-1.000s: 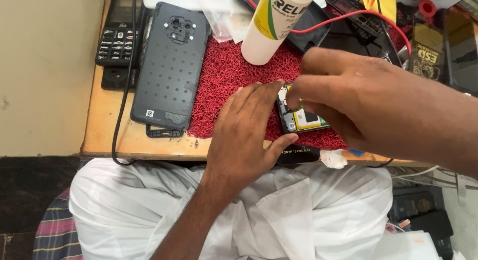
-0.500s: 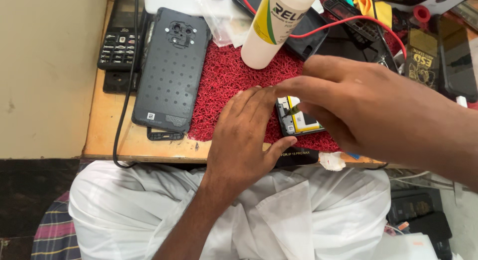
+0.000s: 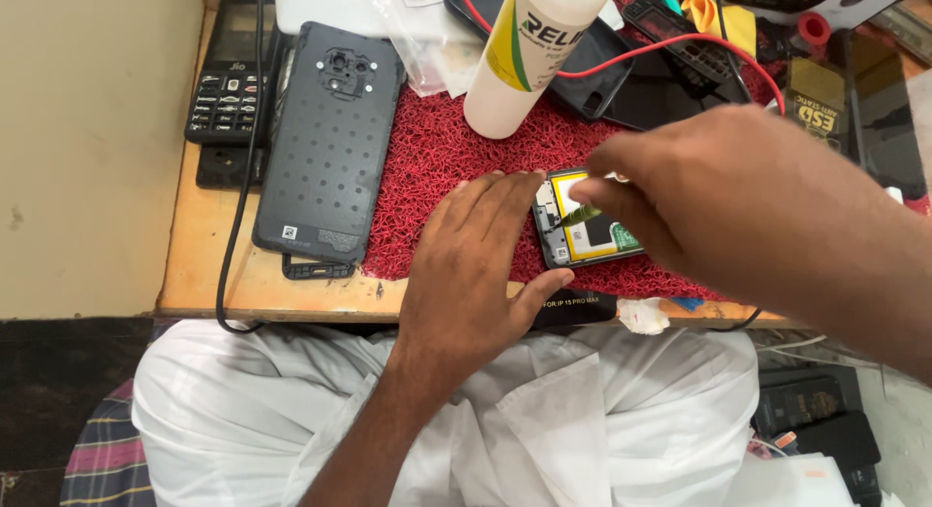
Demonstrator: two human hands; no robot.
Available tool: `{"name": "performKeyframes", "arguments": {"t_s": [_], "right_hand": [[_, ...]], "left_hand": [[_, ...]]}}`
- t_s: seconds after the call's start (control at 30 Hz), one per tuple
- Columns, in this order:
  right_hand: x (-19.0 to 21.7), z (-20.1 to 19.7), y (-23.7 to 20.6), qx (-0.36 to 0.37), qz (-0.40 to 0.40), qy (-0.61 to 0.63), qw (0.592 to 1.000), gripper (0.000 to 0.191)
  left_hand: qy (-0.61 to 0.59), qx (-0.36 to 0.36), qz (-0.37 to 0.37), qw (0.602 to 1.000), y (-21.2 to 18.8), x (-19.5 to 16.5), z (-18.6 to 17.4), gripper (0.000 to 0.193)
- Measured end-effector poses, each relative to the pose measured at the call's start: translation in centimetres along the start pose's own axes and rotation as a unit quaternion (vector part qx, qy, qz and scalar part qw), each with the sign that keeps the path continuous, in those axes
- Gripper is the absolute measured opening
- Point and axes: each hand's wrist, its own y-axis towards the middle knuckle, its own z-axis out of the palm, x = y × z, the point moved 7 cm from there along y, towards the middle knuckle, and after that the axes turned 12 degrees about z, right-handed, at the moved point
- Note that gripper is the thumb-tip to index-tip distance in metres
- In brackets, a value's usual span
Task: The person uses a green plastic spudger to pry and separate the internal components of a disassembled smartphone. They work along the edges of the battery and around the camera module area, carefully lifting and adjusting parts within the phone's chassis.
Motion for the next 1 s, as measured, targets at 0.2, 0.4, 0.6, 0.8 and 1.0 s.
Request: {"name": "performKeyframes", "arguments": {"t_s": [0.2,0.4,0.6,0.8,1.0], "right_hand": [[1.3,-3.0,-1.5,-0.180,-0.135,0.201,0.953,0.051],[2.2,-3.4,-1.9,-0.124,-0.229,0.276,0.925,0.055],[2.3,-2.6,-1.6,-0.092,-0.166,0.149,0.970,0.053],[1.7,-0.9,-0.8,-0.032,-0.103,0.040,0.993,0.036],[2.1,-3.3,-2.0,-0.165,-0.182,0.174,0.954,0.061]], "left_hand": [[0.008,0.002,0.001,1.000,-0.1,0.0,-0.1,0.081],[0.014,-0.005,0.006,1.000,0.0,-0.1,-0.1,0.081],[0.005,0.004,-0.004,1.000,0.1,-0.1,-0.1,0.081],[0.011,0.008,-0.002,1.000,0.1,-0.1,0.0,0.079],[0.009,0.009,0.000,1.000,0.0,-0.1,0.0,0.080]]}}
